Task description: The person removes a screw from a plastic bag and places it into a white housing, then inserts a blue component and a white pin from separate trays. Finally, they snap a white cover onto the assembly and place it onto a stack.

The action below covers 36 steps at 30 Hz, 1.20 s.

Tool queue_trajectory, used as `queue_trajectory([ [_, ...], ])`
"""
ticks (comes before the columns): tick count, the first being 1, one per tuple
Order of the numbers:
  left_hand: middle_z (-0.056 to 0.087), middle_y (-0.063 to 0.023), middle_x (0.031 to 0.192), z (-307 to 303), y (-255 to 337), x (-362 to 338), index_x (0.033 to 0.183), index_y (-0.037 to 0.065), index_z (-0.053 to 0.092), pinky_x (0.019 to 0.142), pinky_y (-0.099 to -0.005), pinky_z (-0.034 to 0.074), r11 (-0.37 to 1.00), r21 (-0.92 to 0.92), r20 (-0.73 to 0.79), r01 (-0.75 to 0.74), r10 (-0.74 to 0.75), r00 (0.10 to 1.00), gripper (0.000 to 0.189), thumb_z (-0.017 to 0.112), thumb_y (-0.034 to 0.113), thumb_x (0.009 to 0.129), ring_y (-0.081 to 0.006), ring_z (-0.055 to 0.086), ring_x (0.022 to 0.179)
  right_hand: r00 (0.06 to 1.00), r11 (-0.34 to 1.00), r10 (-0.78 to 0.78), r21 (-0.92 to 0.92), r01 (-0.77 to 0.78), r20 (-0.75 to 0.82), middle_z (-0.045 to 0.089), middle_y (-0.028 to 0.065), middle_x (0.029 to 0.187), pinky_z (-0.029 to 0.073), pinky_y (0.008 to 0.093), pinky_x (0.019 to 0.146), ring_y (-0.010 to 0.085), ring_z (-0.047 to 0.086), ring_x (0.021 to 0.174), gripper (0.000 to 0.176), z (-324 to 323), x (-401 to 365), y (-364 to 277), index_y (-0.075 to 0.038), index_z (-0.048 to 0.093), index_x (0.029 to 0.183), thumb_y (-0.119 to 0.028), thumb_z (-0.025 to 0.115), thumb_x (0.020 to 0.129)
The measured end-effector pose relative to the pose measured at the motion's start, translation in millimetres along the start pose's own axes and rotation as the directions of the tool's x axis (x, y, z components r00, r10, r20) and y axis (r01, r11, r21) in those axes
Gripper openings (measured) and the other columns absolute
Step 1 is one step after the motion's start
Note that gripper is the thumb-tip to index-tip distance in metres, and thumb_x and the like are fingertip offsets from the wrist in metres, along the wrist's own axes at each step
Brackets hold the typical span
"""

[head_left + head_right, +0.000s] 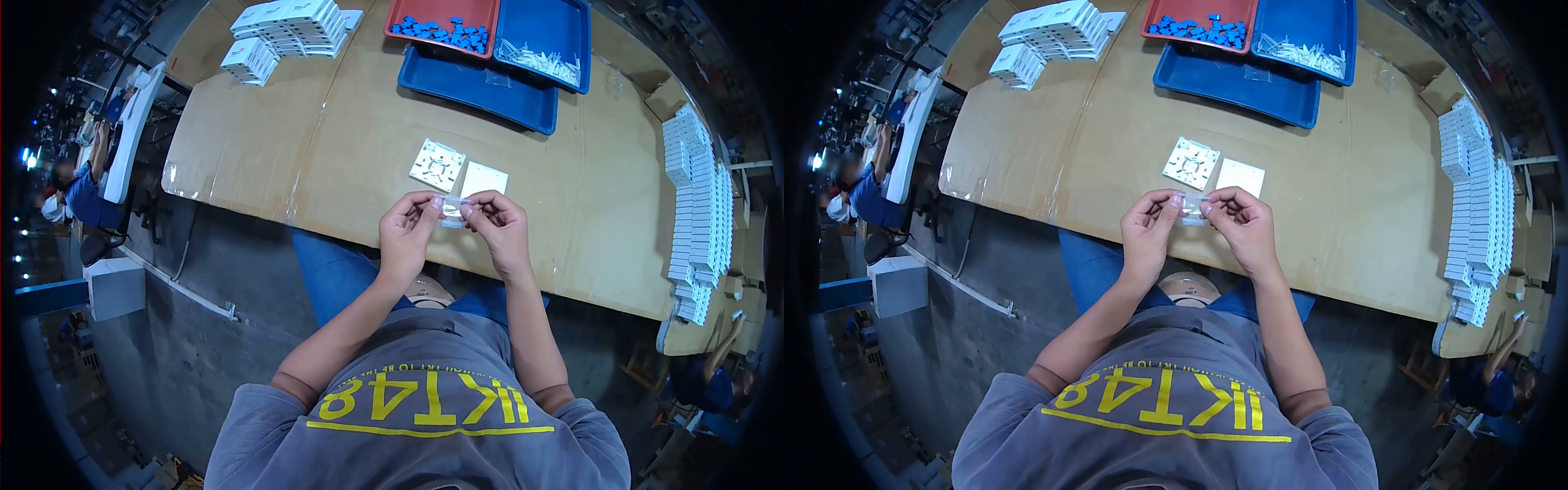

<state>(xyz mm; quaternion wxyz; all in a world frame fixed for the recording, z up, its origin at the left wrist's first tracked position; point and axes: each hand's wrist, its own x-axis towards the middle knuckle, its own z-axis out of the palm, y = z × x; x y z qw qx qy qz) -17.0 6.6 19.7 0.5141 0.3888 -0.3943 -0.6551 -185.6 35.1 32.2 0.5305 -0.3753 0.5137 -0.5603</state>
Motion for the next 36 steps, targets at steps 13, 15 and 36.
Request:
queue_trajectory([
  [13, 0.070, -0.0057, 0.102, 2.0, 4.8, -4.8, 0.115, -0.004, 0.066, 0.083, -0.0243, 0.054, 0.989, 0.087, -0.001, -0.119, 0.120, 0.993, 0.017, 0.065, 0.011, 0.106, -0.0091, 0.066, 0.092, 0.998, 0.998, -0.047, 0.047, 0.048, -0.030, 0.072, 0.0041, 0.089, 0.051, 0.0200, 0.069, 0.0066, 0.066, 0.079, 0.008, 7.3, -3.7, -7.7, 0.002, 0.071, 0.104, -0.003, 0.073, 0.098],
  [15, 0.069, -0.0051, 0.100, 2.1, 5.9, -6.5, 0.114, -0.003, 0.065, 0.082, -0.0242, 0.054, 0.983, 0.117, 0.001, -0.143, 0.143, 0.990, 0.016, 0.065, 0.011, 0.106, -0.0088, 0.066, 0.091, 0.997, 0.995, -0.081, 0.060, 0.082, -0.015, 0.072, 0.0044, 0.090, 0.053, 0.0206, 0.071, 0.0073, 0.066, 0.080, 0.008, 8.4, -4.3, -8.2, 0.002, 0.071, 0.104, -0.002, 0.073, 0.098],
  [36, 0.068, -0.0061, 0.106, 5.8, 8.4, -8.0, 0.118, -0.003, 0.062, 0.089, -0.0258, 0.053, 0.990, -0.022, 0.042, -0.139, 0.140, 0.989, 0.018, 0.067, 0.007, 0.104, -0.0100, 0.065, 0.099, 0.993, 0.983, -0.113, 0.151, 0.109, 0.019, 0.069, -0.0001, 0.096, 0.049, 0.0185, 0.070, 0.0033, 0.061, 0.083, 0.012, 20.6, -4.2, -0.8, 0.000, 0.069, 0.108, -0.003, 0.074, 0.097],
])
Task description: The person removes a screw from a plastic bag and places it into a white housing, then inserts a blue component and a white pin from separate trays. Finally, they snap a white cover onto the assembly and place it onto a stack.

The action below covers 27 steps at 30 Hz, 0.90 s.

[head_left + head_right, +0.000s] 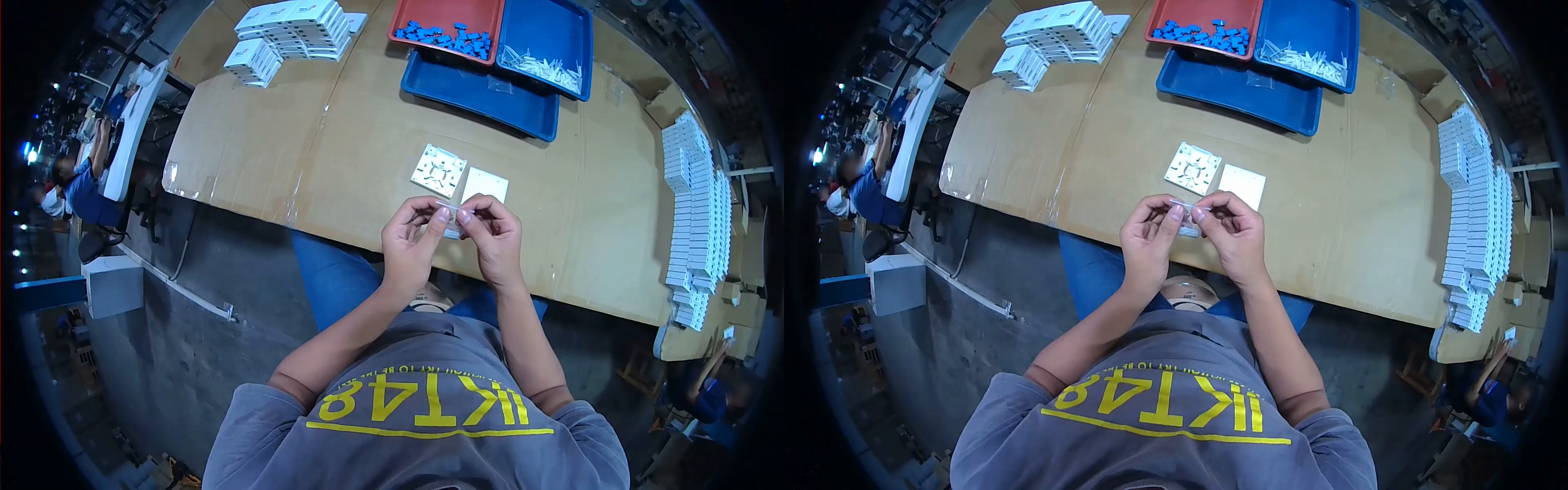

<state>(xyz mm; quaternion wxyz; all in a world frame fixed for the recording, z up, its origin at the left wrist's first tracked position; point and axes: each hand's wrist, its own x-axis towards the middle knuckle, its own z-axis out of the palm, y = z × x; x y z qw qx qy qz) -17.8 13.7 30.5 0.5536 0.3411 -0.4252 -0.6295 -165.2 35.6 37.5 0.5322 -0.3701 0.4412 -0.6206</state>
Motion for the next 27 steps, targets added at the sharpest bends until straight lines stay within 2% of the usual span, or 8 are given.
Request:
queue_trajectory([
  [6, 0.069, -0.0059, 0.107, 2.6, 5.4, 0.5, 0.116, -0.003, 0.064, 0.089, -0.0253, 0.053, 0.999, -0.036, 0.046, 0.031, -0.029, 0.999, 0.016, 0.067, 0.007, 0.104, -0.0093, 0.064, 0.099, 0.999, 0.999, -0.034, -0.032, 0.035, 0.023, 0.069, 0.0003, 0.095, 0.048, 0.0185, 0.070, 0.0035, 0.061, 0.083, 0.011, 0.6, 0.7, -5.8, 0.001, 0.069, 0.107, -0.002, 0.074, 0.097],
  [9, 0.069, -0.0056, 0.107, -0.5, 0.3, 0.3, 0.116, -0.003, 0.064, 0.089, -0.0250, 0.053, 1.000, 0.020, 0.054, 0.002, -0.003, 0.999, 0.016, 0.067, 0.007, 0.104, -0.0091, 0.065, 0.098, 0.997, 0.998, -0.066, -0.021, 0.067, 0.039, 0.069, 0.0010, 0.095, 0.049, 0.0189, 0.070, 0.0041, 0.062, 0.083, 0.010, -2.4, 1.1, -2.4, 0.001, 0.069, 0.106, -0.002, 0.073, 0.098],
  [11, 0.069, -0.0056, 0.107, -0.4, 0.0, -1.2, 0.115, -0.003, 0.064, 0.089, -0.0248, 0.053, 0.999, -0.025, 0.047, 0.038, -0.037, 0.998, 0.016, 0.067, 0.007, 0.104, -0.0091, 0.065, 0.098, 0.995, 0.996, -0.083, -0.005, 0.084, 0.052, 0.069, 0.0014, 0.094, 0.049, 0.0194, 0.070, 0.0046, 0.062, 0.083, 0.010, -3.1, 1.6, -1.7, 0.002, 0.069, 0.106, -0.002, 0.073, 0.098],
  [15, 0.069, -0.0056, 0.107, 1.5, 8.2, 2.7, 0.116, -0.003, 0.064, 0.089, -0.0243, 0.053, 0.997, -0.036, 0.060, 0.072, -0.070, 0.996, 0.017, 0.068, 0.006, 0.103, -0.0093, 0.065, 0.098, 0.999, 0.998, -0.031, -0.058, 0.033, 0.033, 0.070, 0.0017, 0.095, 0.050, 0.0204, 0.071, 0.0053, 0.062, 0.083, 0.010, -4.4, 2.4, -4.6, 0.002, 0.071, 0.106, -0.002, 0.073, 0.097],
  [18, 0.069, -0.0053, 0.107, -3.3, 10.3, 5.8, 0.116, -0.003, 0.065, 0.089, -0.0242, 0.053, 0.994, 0.027, 0.111, 0.103, -0.105, 0.988, 0.017, 0.069, 0.004, 0.102, -0.0093, 0.065, 0.098, 0.999, 0.997, 0.006, -0.076, -0.002, 0.052, 0.070, 0.0017, 0.096, 0.050, 0.0207, 0.071, 0.0055, 0.063, 0.083, 0.010, -9.1, 2.6, -9.8, 0.001, 0.072, 0.107, -0.002, 0.074, 0.097],
  [23, 0.069, -0.0056, 0.106, -4.4, 10.5, 6.6, 0.113, -0.003, 0.066, 0.089, -0.0245, 0.053, 0.995, 0.043, 0.133, 0.086, -0.091, 0.987, 0.014, 0.070, 0.001, 0.100, -0.0096, 0.065, 0.099, 0.995, 0.992, 0.041, -0.122, -0.030, 0.093, 0.071, 0.0027, 0.097, 0.051, 0.0217, 0.073, 0.0068, 0.064, 0.085, 0.011, -14.4, 1.7, -15.2, 0.001, 0.072, 0.107, -0.002, 0.074, 0.097],
  [27, 0.069, -0.0065, 0.106, -6.5, 8.5, 5.6, 0.112, -0.002, 0.067, 0.089, -0.0259, 0.054, 0.995, 0.033, 0.145, 0.095, -0.098, 0.985, 0.012, 0.070, 0.001, 0.100, -0.0110, 0.066, 0.099, 0.992, 0.987, 0.012, -0.163, 0.009, 0.125, 0.073, 0.0054, 0.096, 0.051, 0.0239, 0.077, 0.0095, 0.065, 0.087, 0.008, -14.1, 4.1, -19.0, 0.003, 0.074, 0.103, 0.000, 0.074, 0.095],
])
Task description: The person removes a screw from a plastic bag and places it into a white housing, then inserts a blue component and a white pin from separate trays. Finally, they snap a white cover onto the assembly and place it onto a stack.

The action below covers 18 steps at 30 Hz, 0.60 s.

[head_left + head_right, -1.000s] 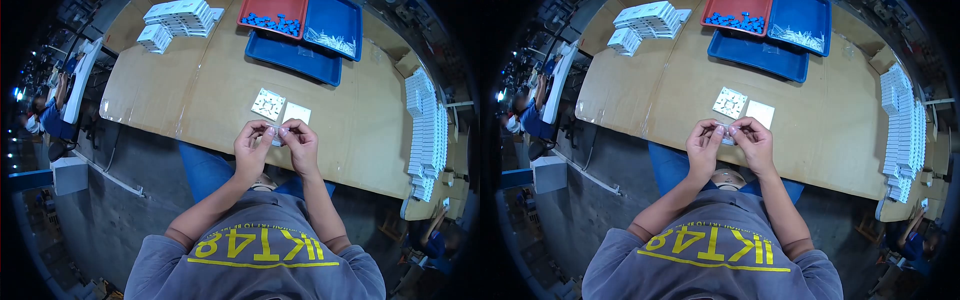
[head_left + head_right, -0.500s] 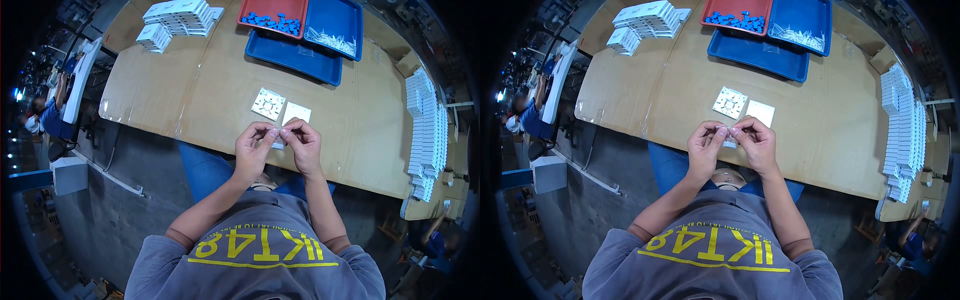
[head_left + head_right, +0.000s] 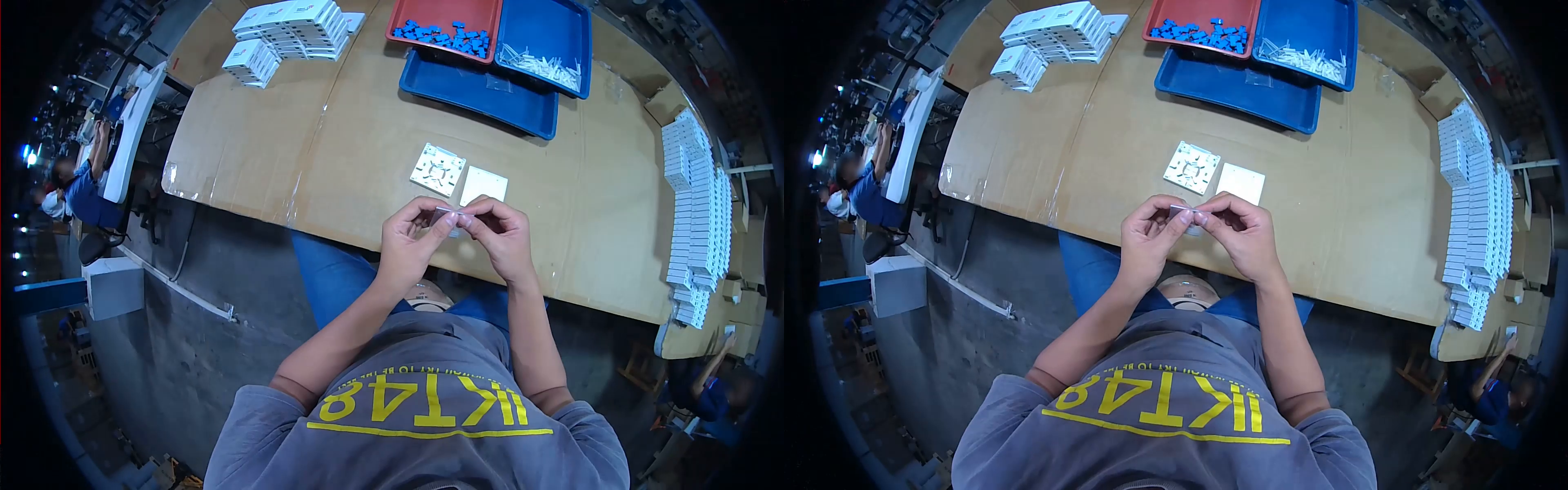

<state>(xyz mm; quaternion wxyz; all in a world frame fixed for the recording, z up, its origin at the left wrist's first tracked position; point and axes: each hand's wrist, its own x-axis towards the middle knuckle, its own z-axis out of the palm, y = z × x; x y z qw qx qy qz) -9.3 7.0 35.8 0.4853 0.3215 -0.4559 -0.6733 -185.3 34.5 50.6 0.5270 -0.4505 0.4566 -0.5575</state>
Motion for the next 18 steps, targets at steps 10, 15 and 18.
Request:
queue_trajectory([
  [10, 0.070, -0.0058, 0.105, -15.5, -1.0, 10.9, 0.119, 0.004, 0.067, 0.091, -0.0297, 0.053, 0.880, -0.255, 0.039, 0.401, -0.405, 0.913, 0.032, 0.057, 0.033, 0.110, -0.0136, 0.066, 0.098, 0.999, 0.987, -0.005, -0.161, 0.010, 0.033, 0.074, 0.0052, 0.096, 0.051, 0.0255, 0.076, 0.0105, 0.066, 0.088, 0.009, -10.9, 5.4, 2.3, -0.001, 0.079, 0.099, 0.001, 0.076, 0.091],
  [15, 0.069, -0.0029, 0.101, -48.3, -20.8, 14.7, 0.121, 0.004, 0.067, 0.083, -0.0301, 0.056, 0.683, -0.205, 0.202, 0.701, -0.671, 0.713, 0.033, 0.058, 0.033, 0.109, -0.0119, 0.066, 0.090, 0.994, 0.957, -0.013, -0.287, 0.044, 0.106, 0.073, 0.0048, 0.108, 0.052, 0.0252, 0.079, 0.0118, 0.067, 0.094, 0.017, -19.4, 3.9, 9.4, -0.004, 0.081, 0.106, 0.001, 0.077, 0.090],
  [18, 0.070, -0.0025, 0.100, -48.9, -35.6, 7.4, 0.121, 0.004, 0.067, 0.078, -0.0264, 0.054, 0.766, -0.214, 0.078, 0.606, -0.605, 0.792, 0.029, 0.066, 0.029, 0.106, -0.0092, 0.065, 0.085, 0.992, 0.948, 0.024, -0.319, 0.017, 0.122, 0.072, 0.0048, 0.115, 0.053, 0.0251, 0.080, 0.0121, 0.067, 0.097, 0.021, -21.7, -3.1, 10.4, -0.005, 0.080, 0.110, 0.001, 0.076, 0.090],
])
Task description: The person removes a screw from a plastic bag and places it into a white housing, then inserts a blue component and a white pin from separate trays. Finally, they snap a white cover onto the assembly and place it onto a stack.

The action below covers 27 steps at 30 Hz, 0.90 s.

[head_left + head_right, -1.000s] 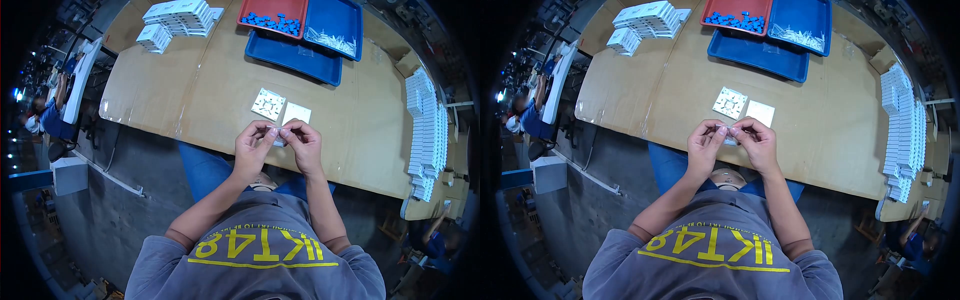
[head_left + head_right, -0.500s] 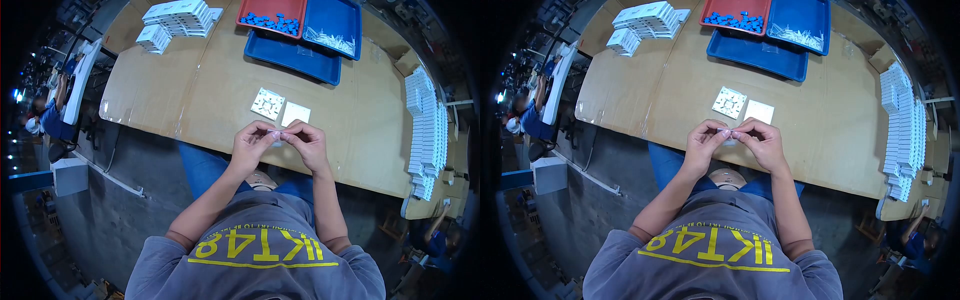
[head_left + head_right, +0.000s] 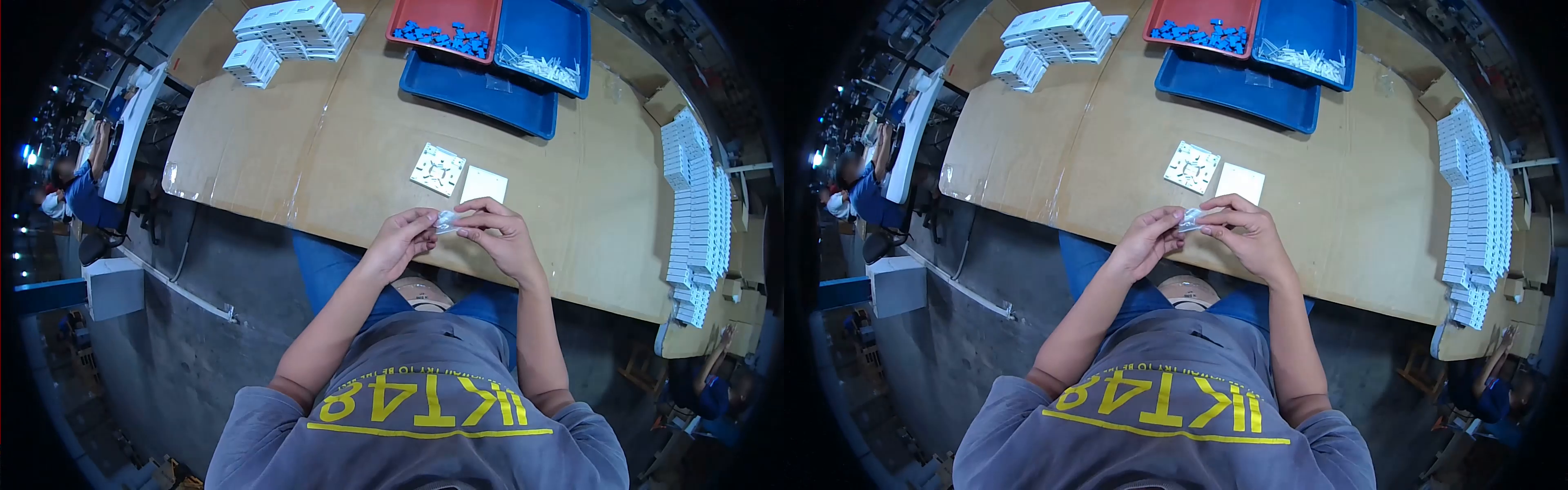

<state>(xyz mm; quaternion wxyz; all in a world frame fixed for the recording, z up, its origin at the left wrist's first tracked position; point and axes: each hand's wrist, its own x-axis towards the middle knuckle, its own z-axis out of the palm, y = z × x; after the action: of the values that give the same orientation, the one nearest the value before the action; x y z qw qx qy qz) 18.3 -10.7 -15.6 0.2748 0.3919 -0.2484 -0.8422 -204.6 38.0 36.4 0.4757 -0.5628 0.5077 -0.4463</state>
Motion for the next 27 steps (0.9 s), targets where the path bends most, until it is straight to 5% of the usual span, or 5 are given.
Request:
queue_trajectory([
  [8, 0.070, -0.0040, 0.099, 11.6, 1.9, -6.0, 0.114, 0.003, 0.067, 0.083, -0.0261, 0.057, 0.977, 0.145, -0.074, -0.156, 0.168, 0.983, 0.016, 0.066, 0.016, 0.105, -0.0100, 0.068, 0.088, 0.952, 0.935, 0.304, 0.204, -0.291, -0.035, 0.072, 0.0060, 0.112, 0.053, 0.0247, 0.083, 0.0111, 0.067, 0.093, 0.042, 3.6, -6.3, 15.3, -0.006, 0.065, 0.138, -0.001, 0.070, 0.097],
  [18, 0.070, -0.0047, 0.103, 23.5, -2.5, -8.0, 0.120, 0.000, 0.063, 0.089, -0.0255, 0.055, 0.913, 0.115, -0.029, -0.391, 0.397, 0.917, 0.024, 0.070, 0.001, 0.097, -0.0102, 0.068, 0.094, 0.984, 0.925, 0.169, 0.354, -0.136, -0.063, 0.069, 0.0049, 0.106, 0.057, 0.0251, 0.085, 0.0111, 0.068, 0.095, 0.051, 34.0, 1.2, 16.9, -0.001, 0.057, 0.142, 0.005, 0.072, 0.094],
  [27, 0.068, -0.0054, 0.108, 12.1, -5.9, -3.4, 0.122, -0.001, 0.061, 0.089, -0.0241, 0.054, 0.901, 0.285, 0.065, -0.326, 0.321, 0.945, 0.024, 0.067, 0.000, 0.099, -0.0095, 0.067, 0.097, 0.961, 0.869, 0.275, 0.439, -0.229, -0.042, 0.070, 0.0089, 0.110, 0.058, 0.0245, 0.080, 0.0106, 0.068, 0.092, 0.046, 30.7, 5.1, 17.4, 0.000, 0.055, 0.140, 0.007, 0.066, 0.096],
])
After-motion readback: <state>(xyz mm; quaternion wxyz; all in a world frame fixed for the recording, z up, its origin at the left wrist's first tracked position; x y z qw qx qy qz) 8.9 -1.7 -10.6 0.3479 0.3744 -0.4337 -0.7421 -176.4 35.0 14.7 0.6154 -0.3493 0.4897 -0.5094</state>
